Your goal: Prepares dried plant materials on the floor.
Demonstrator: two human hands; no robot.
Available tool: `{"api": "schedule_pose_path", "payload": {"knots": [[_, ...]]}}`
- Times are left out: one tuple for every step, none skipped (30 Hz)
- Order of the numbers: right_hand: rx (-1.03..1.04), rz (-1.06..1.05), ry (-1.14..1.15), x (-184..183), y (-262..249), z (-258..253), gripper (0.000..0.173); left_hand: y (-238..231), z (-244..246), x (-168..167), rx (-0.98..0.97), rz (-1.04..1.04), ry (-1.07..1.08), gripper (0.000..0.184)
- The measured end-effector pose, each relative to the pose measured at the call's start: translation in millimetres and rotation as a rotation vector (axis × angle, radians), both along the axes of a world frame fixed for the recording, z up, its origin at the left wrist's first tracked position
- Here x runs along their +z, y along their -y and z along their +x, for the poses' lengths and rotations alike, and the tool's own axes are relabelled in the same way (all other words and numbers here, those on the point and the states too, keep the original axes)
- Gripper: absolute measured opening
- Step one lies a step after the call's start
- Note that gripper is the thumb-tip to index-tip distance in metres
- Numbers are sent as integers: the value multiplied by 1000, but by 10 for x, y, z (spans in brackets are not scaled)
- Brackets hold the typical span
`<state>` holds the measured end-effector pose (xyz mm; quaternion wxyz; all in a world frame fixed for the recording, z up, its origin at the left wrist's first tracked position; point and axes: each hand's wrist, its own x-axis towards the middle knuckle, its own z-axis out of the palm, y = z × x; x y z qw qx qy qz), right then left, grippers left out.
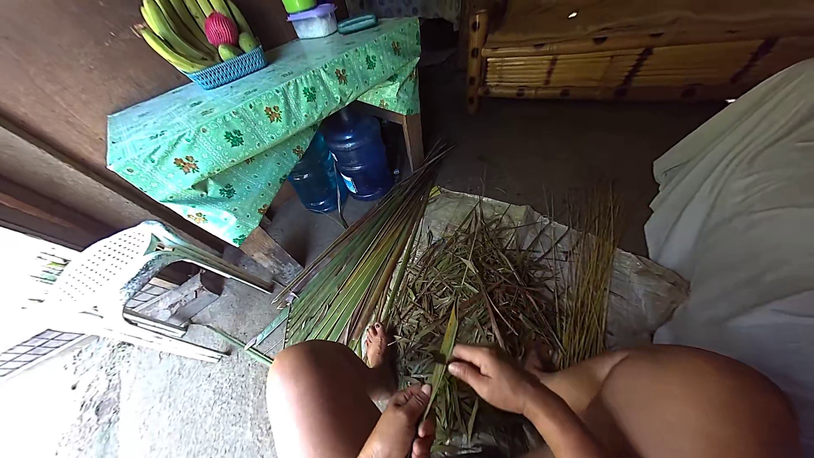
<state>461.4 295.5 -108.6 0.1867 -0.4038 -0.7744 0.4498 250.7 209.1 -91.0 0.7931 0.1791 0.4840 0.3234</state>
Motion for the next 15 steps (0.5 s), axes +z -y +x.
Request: {"api": "schedule_pose_path", "payload": {"knots": [[-50, 29, 32, -8, -72, 30, 35, 18, -13, 17, -4, -11, 27, 31], [-111, 20, 62, -30, -162, 73, 34, 44, -26, 31, -9, -22, 47, 30], [-176, -4, 103, -54, -259, 127, 34, 73, -36, 34, -18, -29, 54, 30], [-241, -34, 148, -66, -359, 187, 34, 102, -44, 25, -26, -30, 52, 30], [-307, -64, 182, -78, -448, 239, 35, 135, -57, 3, -36, -24, 47, 30], [-366, -67, 195, -109, -514, 285, 35, 165, -72, -17, -39, -18, 43, 29], [-394, -70, 198, -121, -540, 312, 34, 183, -84, -29, -36, -14, 32, 29], [-377, -87, 186, -89, -512, 305, 33, 182, -93, -34, -28, -15, 17, 28], [-318, -121, 162, -23, -434, 260, 33, 164, -92, -28, -20, -19, -7, 28], [-231, -168, 135, 53, -322, 187, 33, 127, -85, -21, -13, -21, -33, 28], [-128, -207, 105, 115, -194, 99, 34, 72, -71, -8, -5, -20, -52, 28], [-24, -220, 72, 142, -70, 8, 34, 7, -59, -3, -2, -13, -62, 29], [68, -206, 46, 143, 33, -75, 35, -51, -50, -2, 1, -5, -62, 29], [136, -172, 34, 121, 96, -136, 35, -94, -46, 1, 3, 3, -58, 29], [170, -126, 39, 102, 109, -164, 36, -122, -44, 8, 0, 8, -55, 29]]}}
